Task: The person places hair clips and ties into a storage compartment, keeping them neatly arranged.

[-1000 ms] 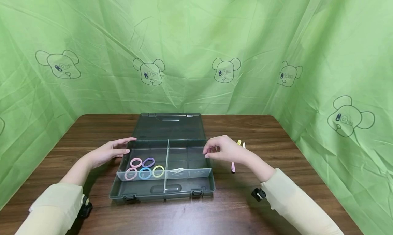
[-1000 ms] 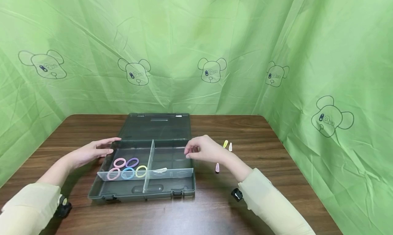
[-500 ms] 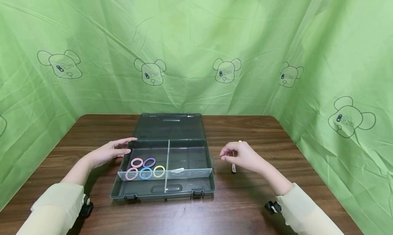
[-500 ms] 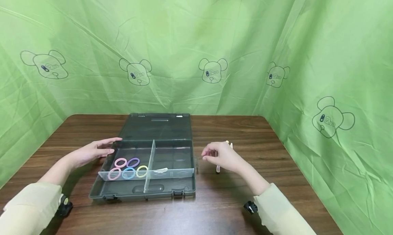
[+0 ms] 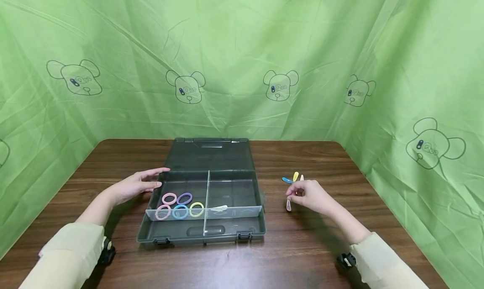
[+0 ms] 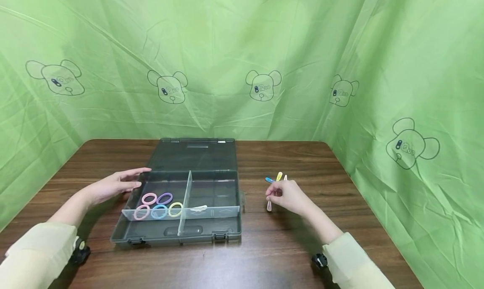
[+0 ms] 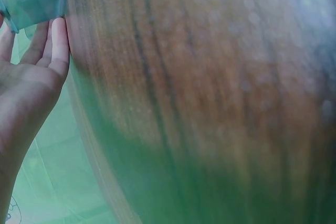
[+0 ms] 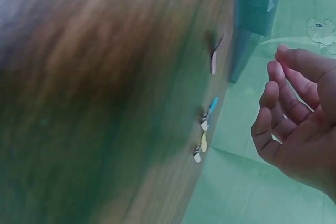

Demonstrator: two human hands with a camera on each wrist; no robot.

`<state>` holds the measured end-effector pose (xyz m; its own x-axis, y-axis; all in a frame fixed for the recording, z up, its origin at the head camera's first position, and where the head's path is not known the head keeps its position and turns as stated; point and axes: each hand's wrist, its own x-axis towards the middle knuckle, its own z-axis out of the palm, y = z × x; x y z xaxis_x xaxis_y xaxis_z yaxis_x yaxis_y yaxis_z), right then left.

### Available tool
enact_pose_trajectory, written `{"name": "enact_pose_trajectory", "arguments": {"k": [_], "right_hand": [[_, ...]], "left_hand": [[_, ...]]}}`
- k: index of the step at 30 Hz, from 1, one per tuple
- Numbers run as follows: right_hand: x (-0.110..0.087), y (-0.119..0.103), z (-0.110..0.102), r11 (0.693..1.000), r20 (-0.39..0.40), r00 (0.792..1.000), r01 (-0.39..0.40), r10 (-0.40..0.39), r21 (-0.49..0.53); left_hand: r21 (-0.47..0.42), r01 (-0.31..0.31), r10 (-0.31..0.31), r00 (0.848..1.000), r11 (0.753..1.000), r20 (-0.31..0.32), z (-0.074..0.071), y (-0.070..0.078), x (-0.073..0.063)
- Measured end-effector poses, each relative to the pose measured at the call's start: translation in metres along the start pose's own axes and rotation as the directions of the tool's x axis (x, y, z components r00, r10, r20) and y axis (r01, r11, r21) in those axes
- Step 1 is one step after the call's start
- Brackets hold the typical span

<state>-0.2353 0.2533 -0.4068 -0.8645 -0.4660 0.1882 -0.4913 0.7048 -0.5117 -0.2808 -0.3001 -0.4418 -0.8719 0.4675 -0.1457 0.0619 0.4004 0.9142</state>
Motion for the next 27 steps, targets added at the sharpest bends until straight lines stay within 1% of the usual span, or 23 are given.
{"name": "enact_pose_trajectory", "arguments": {"k": [6, 12, 16, 21, 27], "right_hand": [[-0.003, 0.006, 0.005, 0.997, 0.031, 0.997, -0.069, 0.07, -0.018], [-0.003, 0.013, 0.013, 0.993, 0.054, 0.993, -0.106, 0.109, -0.054], [-0.003, 0.018, 0.016, 0.993, 0.069, 0.992, -0.104, 0.108, -0.057], [-0.002, 0.021, 0.017, 0.994, 0.081, 0.993, -0.084, 0.09, -0.075], [0.001, 0.024, 0.016, 0.99, 0.07, 0.994, -0.079, 0.088, -0.119]], "left_hand": [[-0.018, -0.005, 0.006, 1.0, 1.0, 0.011, 0.0, 0.001, 0.0], [-0.021, 0.008, -0.007, 1.0, 1.0, 0.009, 0.0, 0.002, -0.001], [-0.01, 0.011, -0.011, 1.0, 1.0, 0.0, 0.001, 0.0, 0.0], [0.003, 0.008, -0.008, 1.0, 1.0, -0.011, 0.001, -0.001, 0.0], [-0.024, 0.006, -0.007, 1.0, 1.0, -0.005, 0.001, -0.001, 0.0]]}}
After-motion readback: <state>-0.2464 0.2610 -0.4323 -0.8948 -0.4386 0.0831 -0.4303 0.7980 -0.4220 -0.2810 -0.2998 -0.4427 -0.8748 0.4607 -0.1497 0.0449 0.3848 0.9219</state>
